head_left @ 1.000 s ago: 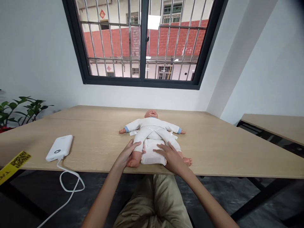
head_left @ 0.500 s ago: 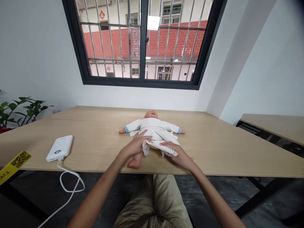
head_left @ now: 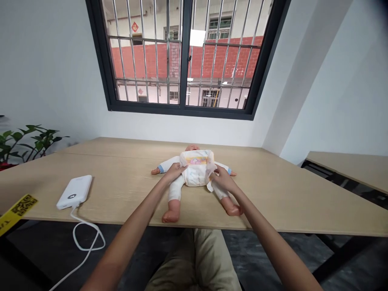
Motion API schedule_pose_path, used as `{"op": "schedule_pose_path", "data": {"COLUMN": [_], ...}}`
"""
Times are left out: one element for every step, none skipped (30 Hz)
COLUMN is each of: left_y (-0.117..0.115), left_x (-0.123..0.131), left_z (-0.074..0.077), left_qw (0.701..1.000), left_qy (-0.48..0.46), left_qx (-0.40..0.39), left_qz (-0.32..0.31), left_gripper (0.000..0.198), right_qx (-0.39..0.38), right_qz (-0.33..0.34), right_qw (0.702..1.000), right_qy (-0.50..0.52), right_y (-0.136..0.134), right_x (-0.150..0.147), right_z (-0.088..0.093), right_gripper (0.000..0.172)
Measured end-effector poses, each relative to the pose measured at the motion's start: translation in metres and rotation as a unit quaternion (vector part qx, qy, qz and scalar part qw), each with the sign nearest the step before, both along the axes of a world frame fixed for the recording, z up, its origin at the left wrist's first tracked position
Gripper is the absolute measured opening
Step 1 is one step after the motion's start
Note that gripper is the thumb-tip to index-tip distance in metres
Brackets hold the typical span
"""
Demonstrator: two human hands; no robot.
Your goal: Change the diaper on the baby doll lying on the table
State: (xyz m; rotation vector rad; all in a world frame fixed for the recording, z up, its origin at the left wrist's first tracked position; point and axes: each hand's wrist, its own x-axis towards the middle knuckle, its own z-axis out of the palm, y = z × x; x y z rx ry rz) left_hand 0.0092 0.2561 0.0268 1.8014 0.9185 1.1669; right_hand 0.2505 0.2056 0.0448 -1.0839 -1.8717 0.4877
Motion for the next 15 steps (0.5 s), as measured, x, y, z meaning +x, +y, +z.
{"op": "schedule_pose_path", "data": {"left_y": [0.007,0.014,0.02,0.025,0.03,0.032,0.034,0.034,0.033,0.031,0.029,0.027,0.025,0.023,0.022], "left_x": [0.001,0.002,0.003,0.003,0.003,0.003,0.003,0.003,0.002,0.0,-0.001,-0.003,-0.005,-0.007,-0.009], "left_z": [0.001,0.001,0.002,0.002,0.003,0.003,0.003,0.003,0.002,0.001,0.0,-0.001,-0.002,-0.003,-0.004], "left_qw": [1.0,1.0,0.999,0.999,0.998,0.996,0.994,0.993,0.992,0.991,0.99,0.988,0.986,0.984,0.982], "left_qy": [-0.01,-0.012,-0.006,0.006,0.019,0.031,0.04,0.044,0.043,0.041,0.037,0.031,0.026,0.02,0.016], "left_qx": [-0.007,-0.016,-0.031,-0.049,-0.067,-0.084,-0.099,-0.108,-0.116,-0.126,-0.136,-0.147,-0.158,-0.168,-0.178], "left_qz": [-0.011,-0.018,-0.019,-0.016,-0.011,-0.006,-0.003,-0.004,-0.011,-0.019,-0.029,-0.038,-0.046,-0.052,-0.055], "left_gripper": [0.034,0.033,0.03,0.028,0.025,0.024,0.025,0.028,0.032,0.036,0.04,0.043,0.045,0.047,0.049], "right_qx": [-0.01,-0.02,-0.03,-0.038,-0.046,-0.053,-0.06,-0.067,-0.075,-0.08,-0.086,-0.091,-0.098,-0.105,-0.108], "right_qz": [0.005,0.011,0.015,0.017,0.014,0.009,0.002,-0.005,-0.011,-0.013,-0.011,-0.005,0.0,0.004,0.004], "right_qw": [1.0,1.0,0.999,0.999,0.999,0.998,0.998,0.997,0.996,0.996,0.996,0.996,0.995,0.994,0.994], "right_qy": [-0.004,-0.009,-0.014,-0.02,-0.025,-0.029,-0.034,-0.038,-0.04,-0.037,-0.029,-0.018,-0.004,0.011,0.026], "right_y": [0.007,0.013,0.019,0.025,0.03,0.035,0.039,0.043,0.047,0.051,0.054,0.056,0.059,0.061,0.063], "right_x": [-0.002,-0.003,-0.003,-0.003,-0.003,-0.002,-0.001,0.0,0.0,0.001,0.001,0.001,0.001,0.0,0.0], "right_z": [0.004,0.007,0.009,0.01,0.009,0.008,0.005,0.002,-0.002,-0.006,-0.009,-0.012,-0.015,-0.018,-0.02], "right_gripper": [0.029,0.027,0.026,0.025,0.025,0.026,0.026,0.026,0.026,0.025,0.026,0.027,0.029,0.029,0.029]}}
